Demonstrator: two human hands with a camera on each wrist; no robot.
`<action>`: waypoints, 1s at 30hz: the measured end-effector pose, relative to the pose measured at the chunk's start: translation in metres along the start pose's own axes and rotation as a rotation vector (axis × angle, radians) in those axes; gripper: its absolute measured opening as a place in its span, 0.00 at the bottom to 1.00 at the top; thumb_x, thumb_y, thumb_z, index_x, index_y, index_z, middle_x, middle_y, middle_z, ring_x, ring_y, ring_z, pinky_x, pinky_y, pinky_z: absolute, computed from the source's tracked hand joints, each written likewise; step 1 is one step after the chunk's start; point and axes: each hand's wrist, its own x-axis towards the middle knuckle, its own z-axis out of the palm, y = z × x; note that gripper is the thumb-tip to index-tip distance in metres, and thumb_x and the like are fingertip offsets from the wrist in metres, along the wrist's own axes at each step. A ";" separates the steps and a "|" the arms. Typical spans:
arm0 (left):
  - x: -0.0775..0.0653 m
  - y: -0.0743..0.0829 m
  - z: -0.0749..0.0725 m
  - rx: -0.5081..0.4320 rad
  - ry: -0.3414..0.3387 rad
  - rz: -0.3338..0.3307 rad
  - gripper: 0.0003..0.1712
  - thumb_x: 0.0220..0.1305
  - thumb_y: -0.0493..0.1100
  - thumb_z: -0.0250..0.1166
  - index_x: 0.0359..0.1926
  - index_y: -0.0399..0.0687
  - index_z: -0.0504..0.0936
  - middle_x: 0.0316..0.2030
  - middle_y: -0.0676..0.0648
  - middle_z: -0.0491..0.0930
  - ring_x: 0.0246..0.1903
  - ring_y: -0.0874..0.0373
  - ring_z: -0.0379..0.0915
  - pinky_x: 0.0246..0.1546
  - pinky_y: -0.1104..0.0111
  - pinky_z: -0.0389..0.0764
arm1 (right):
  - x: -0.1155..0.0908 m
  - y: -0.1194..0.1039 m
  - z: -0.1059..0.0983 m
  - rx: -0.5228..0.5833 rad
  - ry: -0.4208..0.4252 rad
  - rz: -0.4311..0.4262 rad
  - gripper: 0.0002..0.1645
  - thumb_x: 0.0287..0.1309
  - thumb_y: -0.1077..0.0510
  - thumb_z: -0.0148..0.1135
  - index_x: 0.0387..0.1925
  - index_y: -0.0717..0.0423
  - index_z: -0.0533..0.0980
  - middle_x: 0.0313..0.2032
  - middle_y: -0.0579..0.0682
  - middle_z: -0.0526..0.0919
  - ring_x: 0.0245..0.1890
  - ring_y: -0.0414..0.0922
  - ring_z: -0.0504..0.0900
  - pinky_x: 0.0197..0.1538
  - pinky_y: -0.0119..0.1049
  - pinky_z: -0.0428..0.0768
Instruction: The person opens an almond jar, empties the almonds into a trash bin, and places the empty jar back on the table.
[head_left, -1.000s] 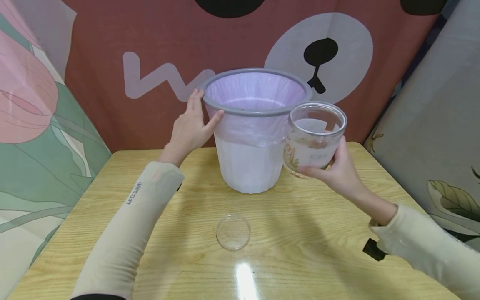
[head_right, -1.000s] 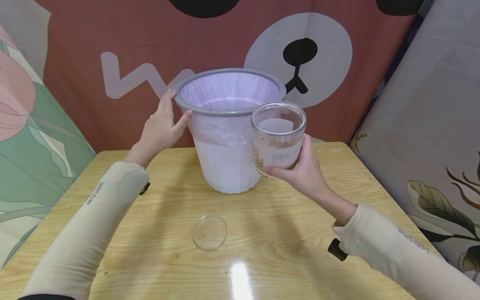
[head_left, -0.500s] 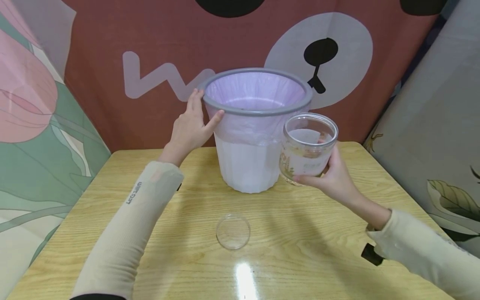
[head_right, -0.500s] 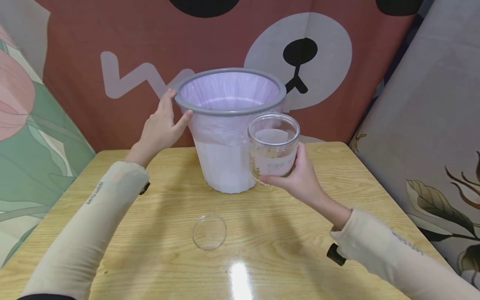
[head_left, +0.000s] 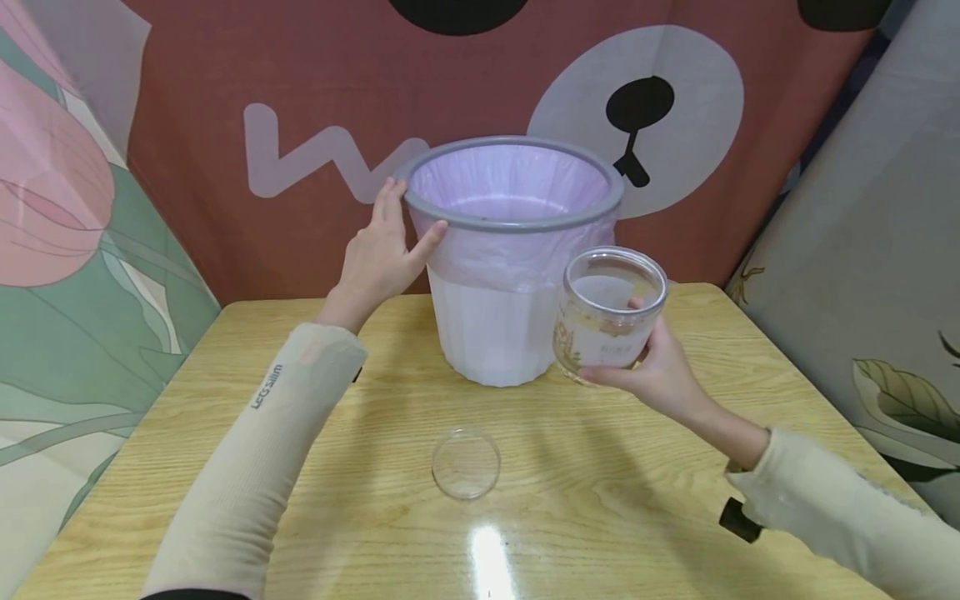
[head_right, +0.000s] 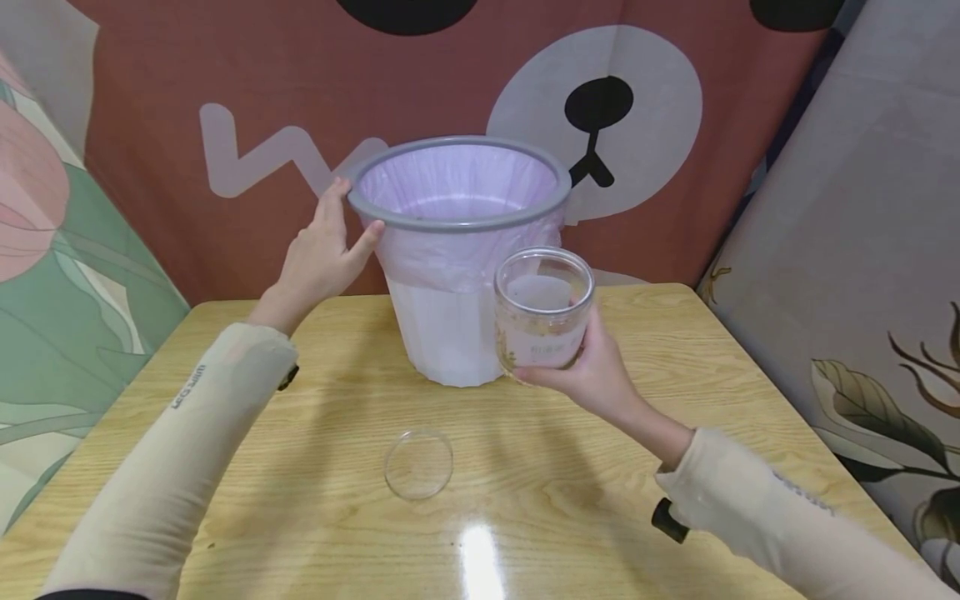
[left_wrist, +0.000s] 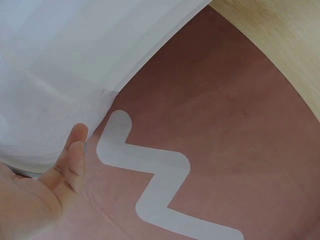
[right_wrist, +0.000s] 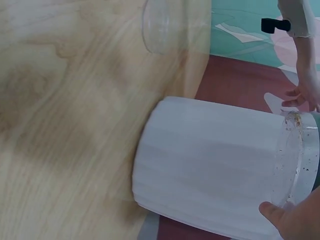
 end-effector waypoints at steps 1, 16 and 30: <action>0.000 0.000 0.000 0.000 -0.001 -0.001 0.49 0.58 0.70 0.40 0.68 0.43 0.42 0.68 0.45 0.39 0.18 0.47 0.69 0.13 0.64 0.64 | -0.001 0.002 0.001 0.000 -0.004 0.003 0.50 0.29 0.75 0.71 0.58 0.61 0.58 0.50 0.51 0.70 0.49 0.42 0.70 0.46 0.30 0.69; -0.001 0.000 0.001 0.000 -0.007 -0.003 0.48 0.58 0.70 0.40 0.68 0.43 0.42 0.68 0.45 0.39 0.19 0.47 0.69 0.13 0.64 0.64 | -0.013 0.017 0.007 -0.062 -0.037 0.068 0.51 0.30 0.70 0.73 0.58 0.59 0.57 0.49 0.52 0.71 0.48 0.40 0.70 0.45 0.31 0.69; 0.000 -0.001 0.001 -0.002 -0.004 -0.005 0.48 0.58 0.70 0.40 0.68 0.44 0.42 0.68 0.45 0.39 0.13 0.49 0.64 0.12 0.65 0.62 | -0.022 0.029 0.010 -0.140 -0.032 0.122 0.51 0.28 0.64 0.76 0.58 0.60 0.59 0.50 0.57 0.72 0.51 0.50 0.67 0.52 0.51 0.61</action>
